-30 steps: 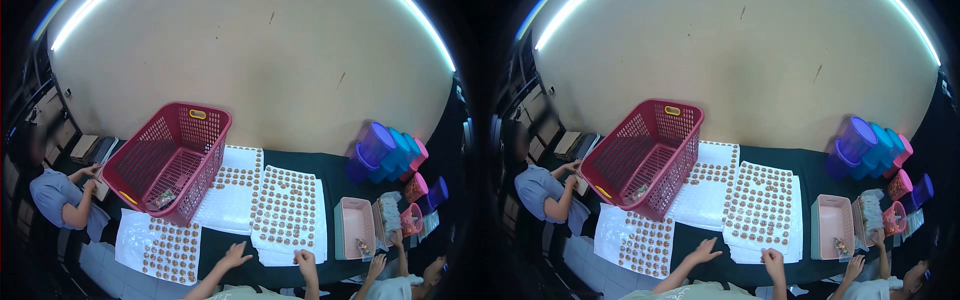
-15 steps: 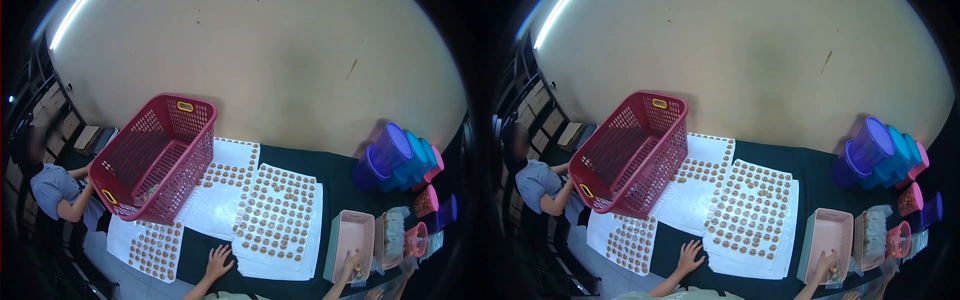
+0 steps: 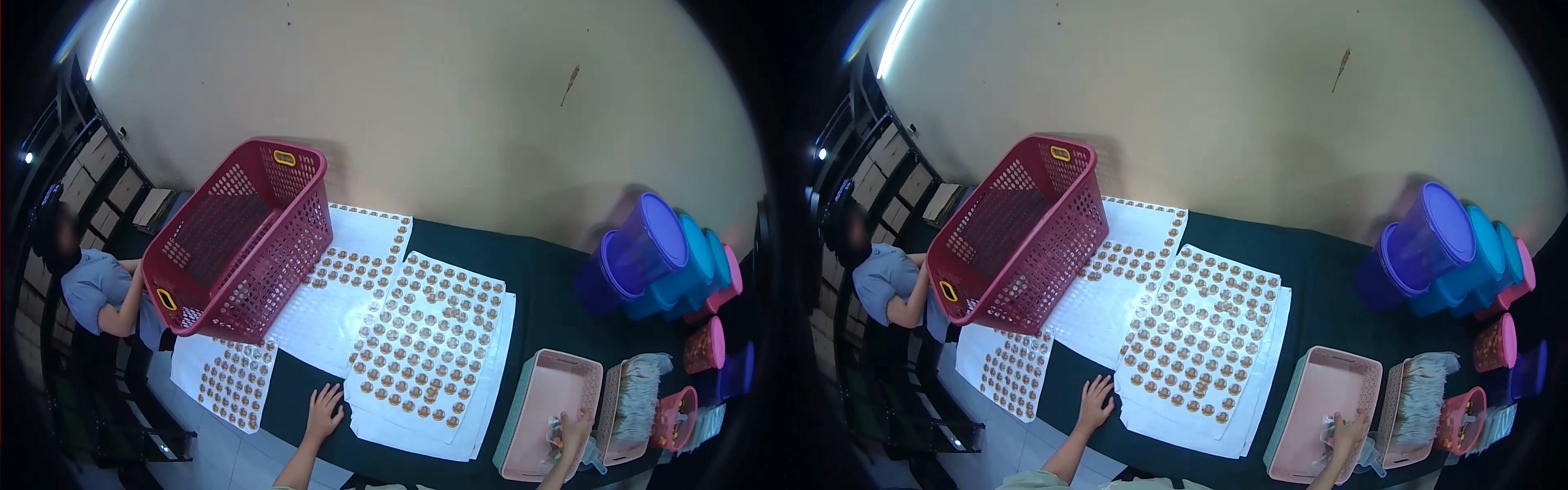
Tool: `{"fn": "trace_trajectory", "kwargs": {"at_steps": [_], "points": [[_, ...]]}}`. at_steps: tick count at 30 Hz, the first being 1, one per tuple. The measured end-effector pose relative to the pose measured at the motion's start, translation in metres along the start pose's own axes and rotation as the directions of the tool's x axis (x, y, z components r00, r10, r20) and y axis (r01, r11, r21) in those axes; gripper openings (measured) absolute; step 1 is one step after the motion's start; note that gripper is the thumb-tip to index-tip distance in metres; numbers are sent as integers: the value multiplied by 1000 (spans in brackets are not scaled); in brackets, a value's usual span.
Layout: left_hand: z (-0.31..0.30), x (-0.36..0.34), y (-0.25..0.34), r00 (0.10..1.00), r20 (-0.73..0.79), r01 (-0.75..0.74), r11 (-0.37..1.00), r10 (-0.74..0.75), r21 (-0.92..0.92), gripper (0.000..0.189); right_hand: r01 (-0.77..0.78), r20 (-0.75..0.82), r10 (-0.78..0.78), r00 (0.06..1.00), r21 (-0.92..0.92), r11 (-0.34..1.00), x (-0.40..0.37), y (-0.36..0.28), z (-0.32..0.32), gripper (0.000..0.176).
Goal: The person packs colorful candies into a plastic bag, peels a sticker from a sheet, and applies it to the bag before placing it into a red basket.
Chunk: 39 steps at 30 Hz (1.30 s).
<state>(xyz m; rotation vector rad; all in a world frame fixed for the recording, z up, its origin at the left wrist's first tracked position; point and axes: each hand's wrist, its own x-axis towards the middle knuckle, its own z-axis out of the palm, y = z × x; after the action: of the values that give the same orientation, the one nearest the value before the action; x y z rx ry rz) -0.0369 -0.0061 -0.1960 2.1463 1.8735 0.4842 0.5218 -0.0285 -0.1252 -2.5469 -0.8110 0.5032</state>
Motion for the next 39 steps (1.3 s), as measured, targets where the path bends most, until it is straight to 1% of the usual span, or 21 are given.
{"fn": "trace_trajectory", "kwargs": {"at_steps": [2, 4, 5, 7, 11, 13, 14, 15, 17, 18, 19, 21, 22, 23, 26, 30, 32, 35, 36, 37, 39], "points": [[7, -1, 7, 993, -91, 69, 997, -72, -34, 31, -38, -8, 37, 999, -35, 999, -10, 3, -1, 72], [16, -3, 10, 988, -119, 97, 994, -101, -42, 31, -98, 67, 127, 990, -328, 940, -29, 9, 8, 82], [20, -3, 9, 980, -146, 131, 990, -138, -54, 30, -105, 58, 130, 990, -317, 942, -44, 7, 11, 82], [23, -3, 12, 976, -174, 118, 990, -131, -81, 30, 48, 146, -14, 989, -231, 972, -84, -3, 14, 92], [43, 0, 17, 927, -270, 185, 942, -262, -278, 23, 136, 95, -113, 989, -295, 946, -109, 8, 47, 90], [51, 4, 16, 870, -195, 318, 818, -453, -478, 22, 231, -27, -237, 971, -136, 963, -104, 14, 53, 82], [54, 7, 13, 855, -136, 368, 770, -501, -522, 25, 261, -96, -258, 961, 16, 965, -98, 18, 54, 69], [56, 8, 7, 857, -141, 360, 771, -496, -525, 25, 263, -103, -259, 960, 19, 965, -95, 17, 50, 69], [54, 9, -2, 848, 12, 401, 626, -531, -669, 28, 170, -131, -118, 984, 546, 820, -87, 6, 43, 60], [45, 10, 2, 836, 4, 388, 587, -549, -710, 28, 177, -140, -112, 984, 665, 726, -85, 5, 44, 45], [45, 11, -2, 838, 2, 384, 588, -545, -712, 28, 180, -144, -112, 983, 666, 724, -92, -7, 38, 45], [45, 8, -11, 925, 95, 317, 610, -368, -727, 28, 211, -148, -180, 972, 887, 410, -110, -39, 24, 34], [42, 4, -4, 938, -16, 236, 669, -347, -705, 27, 210, -123, -259, 958, 916, 341, -128, -60, 14, 27], [36, -2, 2, 941, -8, 235, 671, -338, -703, 27, 209, -127, -247, 961, 916, 343, -145, -81, 3, 27], [29, -19, 7, 998, -37, 28, 817, -60, -575, 22, 68, 16, -355, 935, 973, 221, -173, -109, -8, 23], [29, -46, 10, 997, 12, 74, 820, -81, -568, 24, -70, 140, -465, 874, 984, 165, -185, -119, 7, 26], [29, -50, 12, 896, 248, 408, 463, -368, -787, 32, -239, 305, -490, 817, 952, 193, -201, -128, 1, 26], [-6, -42, 41, 860, 169, 437, 526, -481, -729, 42, -265, 328, -502, 800, 945, 194, -216, -134, 13, 27], [-25, -38, 50, 906, 227, 398, 536, -357, -745, 46, -321, 364, -507, 781, 931, 174, -219, -131, 21, 29], [-53, -33, 64, 905, 230, 400, 536, -357, -744, 46, -322, 366, -505, 782, 930, 174, -225, -134, 25, 29], [-97, -22, 91, 820, 573, 555, 264, -15, -789, 45, -237, 335, -523, 783, 940, 248, -240, -142, 31, 29]]}}
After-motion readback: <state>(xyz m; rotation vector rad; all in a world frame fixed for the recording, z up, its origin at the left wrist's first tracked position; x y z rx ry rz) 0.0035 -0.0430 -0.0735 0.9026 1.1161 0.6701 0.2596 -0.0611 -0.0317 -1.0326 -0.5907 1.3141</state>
